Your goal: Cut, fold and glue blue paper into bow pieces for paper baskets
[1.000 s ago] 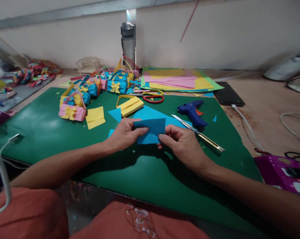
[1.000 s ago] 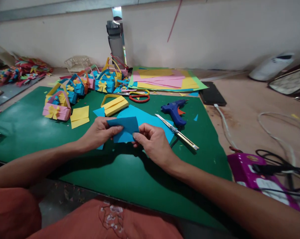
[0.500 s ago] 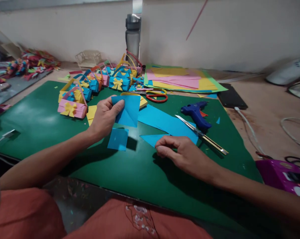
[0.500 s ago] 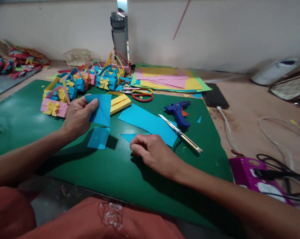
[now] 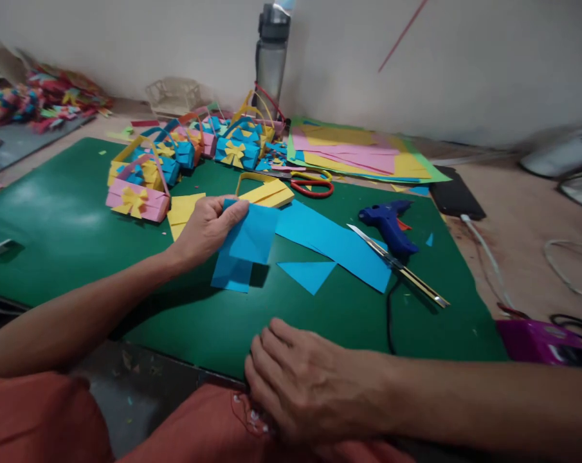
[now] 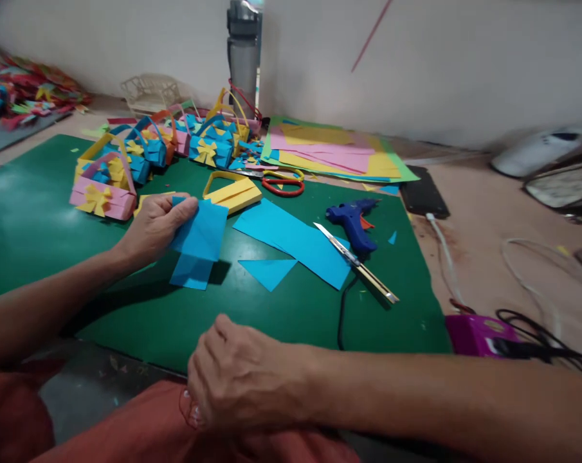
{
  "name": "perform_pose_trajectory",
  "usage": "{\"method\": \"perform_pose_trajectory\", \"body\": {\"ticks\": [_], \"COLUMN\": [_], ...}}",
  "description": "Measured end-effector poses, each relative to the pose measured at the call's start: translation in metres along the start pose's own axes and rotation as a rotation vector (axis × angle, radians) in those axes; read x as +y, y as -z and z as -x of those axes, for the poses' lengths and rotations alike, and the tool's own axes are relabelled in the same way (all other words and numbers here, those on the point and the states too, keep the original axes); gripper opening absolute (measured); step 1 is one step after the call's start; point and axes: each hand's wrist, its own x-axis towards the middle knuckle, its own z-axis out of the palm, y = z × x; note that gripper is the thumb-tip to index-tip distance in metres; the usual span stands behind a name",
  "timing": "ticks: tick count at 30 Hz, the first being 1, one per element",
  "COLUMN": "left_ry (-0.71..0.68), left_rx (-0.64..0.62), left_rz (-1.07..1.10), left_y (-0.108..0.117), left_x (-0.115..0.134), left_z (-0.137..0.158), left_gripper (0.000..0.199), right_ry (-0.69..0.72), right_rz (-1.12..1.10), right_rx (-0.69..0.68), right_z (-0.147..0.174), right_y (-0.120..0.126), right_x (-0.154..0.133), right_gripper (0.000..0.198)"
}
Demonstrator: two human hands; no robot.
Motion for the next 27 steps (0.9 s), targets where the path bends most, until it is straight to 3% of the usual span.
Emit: {"method": "perform_pose_trajectory", "body": {"ticks": [3, 5, 8, 11, 14, 17, 21, 25, 27], "left_ry": [0.036, 0.059, 0.124, 0.248, 0.364, 0.399, 0.368, 0.321, 0.303], "left_rx": [-0.134, -0.159, -0.147, -0.186, -0.256, -0.217, -0.081, -0.018, -0.008], "left_rz": [-0.029, -0.016, 0.034, 0.130, 0.249, 0.281, 0.294, 0.323, 0.324], "left_y": [0.001, 0.004, 0.006, 0.002, -0.003, -0.004, 0.001, 0.005, 0.005], "left_x": [0.000, -0.001, -0.004, -0.004, -0.001, 0.002, 0.000, -0.004, -0.004], "left_z": [0.002, 0.001, 0.001, 0.002, 0.003, 0.001, -0.005, -0.010, -0.011], "left_gripper": [0.022, 0.018, 0.026, 0.037, 0.042, 0.038, 0.035, 0.040, 0.040], "right_ry": [-0.052, -0.151, -0.295, -0.345, -0.322, -0.308, -0.252, -0.074, -0.007], "right_rz": [0.009, 0.075, 0.228, 0.348, 0.396, 0.378, 0.356, 0.388, 0.408], "right_rx": [0.014, -0.005, -0.062, -0.110, -0.116, -0.091, -0.060, -0.036, -0.092], "right_z": [0.016, 0.029, 0.046, 0.056, 0.057, 0.051, 0.030, 0.000, -0.013], "right_y": [0.003, 0.002, -0.001, -0.008, -0.016, -0.018, -0.016, -0.017, -0.021], "right_x": [-0.008, -0.002, 0.015, 0.032, 0.046, 0.057, 0.062, 0.064, 0.068], "right_gripper": [0.027, 0.027, 0.027, 0.023, 0.022, 0.022, 0.023, 0.029, 0.026]}}
